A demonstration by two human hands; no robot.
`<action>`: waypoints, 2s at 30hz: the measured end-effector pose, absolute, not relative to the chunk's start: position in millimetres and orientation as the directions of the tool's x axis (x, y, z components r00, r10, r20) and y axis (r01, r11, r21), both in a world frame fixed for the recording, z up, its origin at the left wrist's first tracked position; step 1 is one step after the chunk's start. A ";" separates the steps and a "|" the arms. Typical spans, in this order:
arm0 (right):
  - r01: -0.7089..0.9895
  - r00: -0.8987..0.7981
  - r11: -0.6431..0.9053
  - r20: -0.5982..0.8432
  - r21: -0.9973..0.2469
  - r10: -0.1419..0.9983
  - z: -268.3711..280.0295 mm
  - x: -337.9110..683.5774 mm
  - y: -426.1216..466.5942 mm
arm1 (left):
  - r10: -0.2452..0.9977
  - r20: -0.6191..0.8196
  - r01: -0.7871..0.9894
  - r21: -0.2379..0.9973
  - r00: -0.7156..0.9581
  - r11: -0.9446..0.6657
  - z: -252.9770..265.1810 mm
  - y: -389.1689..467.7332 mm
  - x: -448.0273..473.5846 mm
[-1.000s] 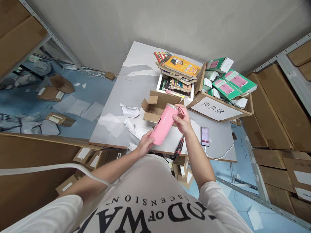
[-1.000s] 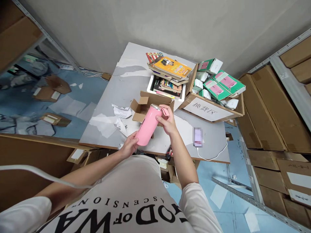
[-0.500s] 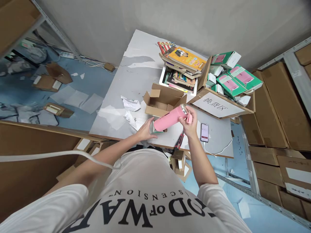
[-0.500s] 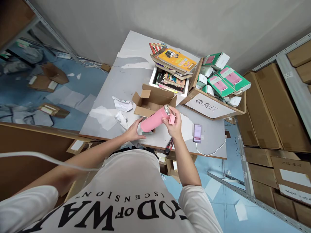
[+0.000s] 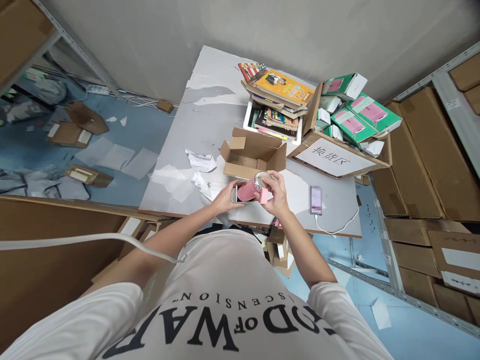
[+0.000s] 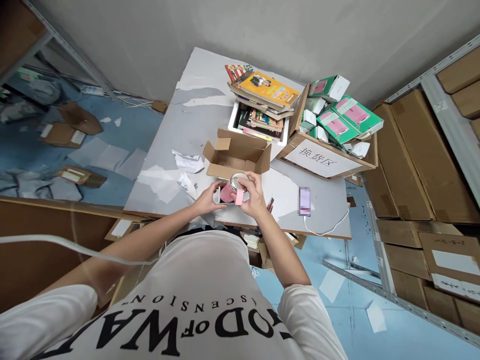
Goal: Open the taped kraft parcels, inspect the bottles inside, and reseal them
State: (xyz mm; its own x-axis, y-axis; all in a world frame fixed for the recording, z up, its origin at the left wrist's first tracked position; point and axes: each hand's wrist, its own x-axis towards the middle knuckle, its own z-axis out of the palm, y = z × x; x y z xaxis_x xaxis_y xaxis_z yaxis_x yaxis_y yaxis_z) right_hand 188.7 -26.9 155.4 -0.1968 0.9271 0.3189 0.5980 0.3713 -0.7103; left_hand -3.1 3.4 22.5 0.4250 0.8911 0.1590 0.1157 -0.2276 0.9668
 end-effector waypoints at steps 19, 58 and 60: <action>0.700 -0.714 0.706 -0.118 -0.110 0.690 97.9 190.0 -7.3 | 0.901 0.120 0.013 0.990 0.416 -0.138 14.3 8.9 -8.2; 0.723 -0.364 0.486 0.328 -0.491 0.872 335.7 309.3 43.8 | 0.833 -0.108 0.348 0.931 0.543 -0.106 17.2 5.9 -42.4; 0.756 -0.111 0.448 0.581 -0.477 0.806 335.9 352.6 72.2 | 0.840 -0.114 0.364 0.926 0.530 -0.104 17.6 6.2 -41.2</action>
State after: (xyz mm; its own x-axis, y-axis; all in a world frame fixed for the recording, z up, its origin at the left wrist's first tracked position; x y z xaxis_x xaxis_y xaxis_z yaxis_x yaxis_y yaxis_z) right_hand 352.6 72.2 335.9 -0.1107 0.8061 0.5813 0.7558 0.4481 -0.4775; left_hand -41.2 6.2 17.6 0.5305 0.8400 -0.1140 0.3635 -0.1040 0.9258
